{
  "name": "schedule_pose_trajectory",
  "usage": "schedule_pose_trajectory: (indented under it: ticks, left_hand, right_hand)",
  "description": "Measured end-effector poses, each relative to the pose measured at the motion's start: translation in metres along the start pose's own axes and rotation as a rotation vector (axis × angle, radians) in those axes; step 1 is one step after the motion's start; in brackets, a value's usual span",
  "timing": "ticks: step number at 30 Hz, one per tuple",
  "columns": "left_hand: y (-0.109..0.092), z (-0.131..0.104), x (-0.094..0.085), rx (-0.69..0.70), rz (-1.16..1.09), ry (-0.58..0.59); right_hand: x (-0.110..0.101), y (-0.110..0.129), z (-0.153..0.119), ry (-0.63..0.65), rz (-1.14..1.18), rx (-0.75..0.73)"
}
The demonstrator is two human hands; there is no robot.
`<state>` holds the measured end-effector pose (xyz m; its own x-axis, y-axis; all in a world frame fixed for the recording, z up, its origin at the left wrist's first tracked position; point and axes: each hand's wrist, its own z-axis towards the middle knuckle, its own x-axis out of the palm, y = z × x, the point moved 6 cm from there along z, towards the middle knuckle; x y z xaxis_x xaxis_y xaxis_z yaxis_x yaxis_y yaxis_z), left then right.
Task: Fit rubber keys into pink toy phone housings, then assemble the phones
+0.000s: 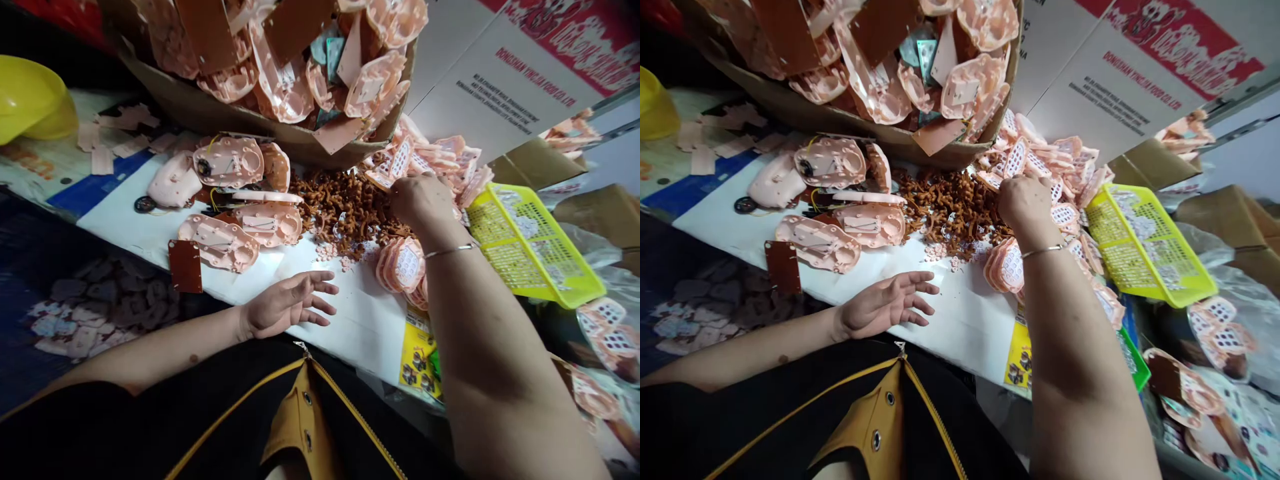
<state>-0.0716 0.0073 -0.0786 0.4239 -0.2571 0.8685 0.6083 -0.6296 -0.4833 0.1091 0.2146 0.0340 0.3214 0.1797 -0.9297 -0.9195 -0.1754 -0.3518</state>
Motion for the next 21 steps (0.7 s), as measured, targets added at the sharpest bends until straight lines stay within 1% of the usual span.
schedule_pose_trajectory:
  ticks: [3,5,6,7,9,12,14,16,17,19,21]
  left_hand:
    - [0.001,0.000,0.000,-0.013,0.012,0.004]
    - [0.001,0.000,0.000,-0.007,0.010,-0.014]
    - [0.001,0.001,-0.001,0.010,0.004,-0.031]
    - [0.000,0.001,-0.002,0.039,-0.004,-0.053]
    - [-0.003,0.002,-0.003,0.134,-0.025,-0.089]
    - [-0.005,0.003,-0.002,0.231,-0.006,-0.120]
    - [-0.005,0.003,-0.001,0.242,0.025,-0.141]
    - [-0.007,0.001,0.002,0.257,0.034,-0.151]
    - [-0.009,-0.001,0.003,0.272,0.026,-0.151]
    - [-0.012,-0.005,0.004,0.288,-0.006,-0.160]
    - [-0.016,-0.008,0.001,0.296,-0.042,-0.198]
  right_hand:
    - [-0.025,0.006,-0.046,-0.124,0.065,-0.010]
    - [-0.039,0.019,-0.085,-0.219,0.166,-0.023]
    - [-0.044,0.030,-0.106,-0.274,0.223,-0.045]
    - [-0.048,0.043,-0.126,-0.320,0.296,-0.101]
    - [-0.053,0.074,-0.164,-0.381,0.481,-0.262]
    - [-0.051,0.111,-0.204,-0.388,0.648,-0.373]
    - [-0.050,0.126,-0.216,-0.401,0.689,-0.396]
    - [-0.051,0.130,-0.219,-0.397,0.741,-0.431]
    - [-0.051,0.128,-0.218,-0.386,0.790,-0.447]
    - [-0.049,0.116,-0.209,-0.374,0.900,-0.438]
    - [-0.042,0.096,-0.195,-0.391,0.926,-0.332]
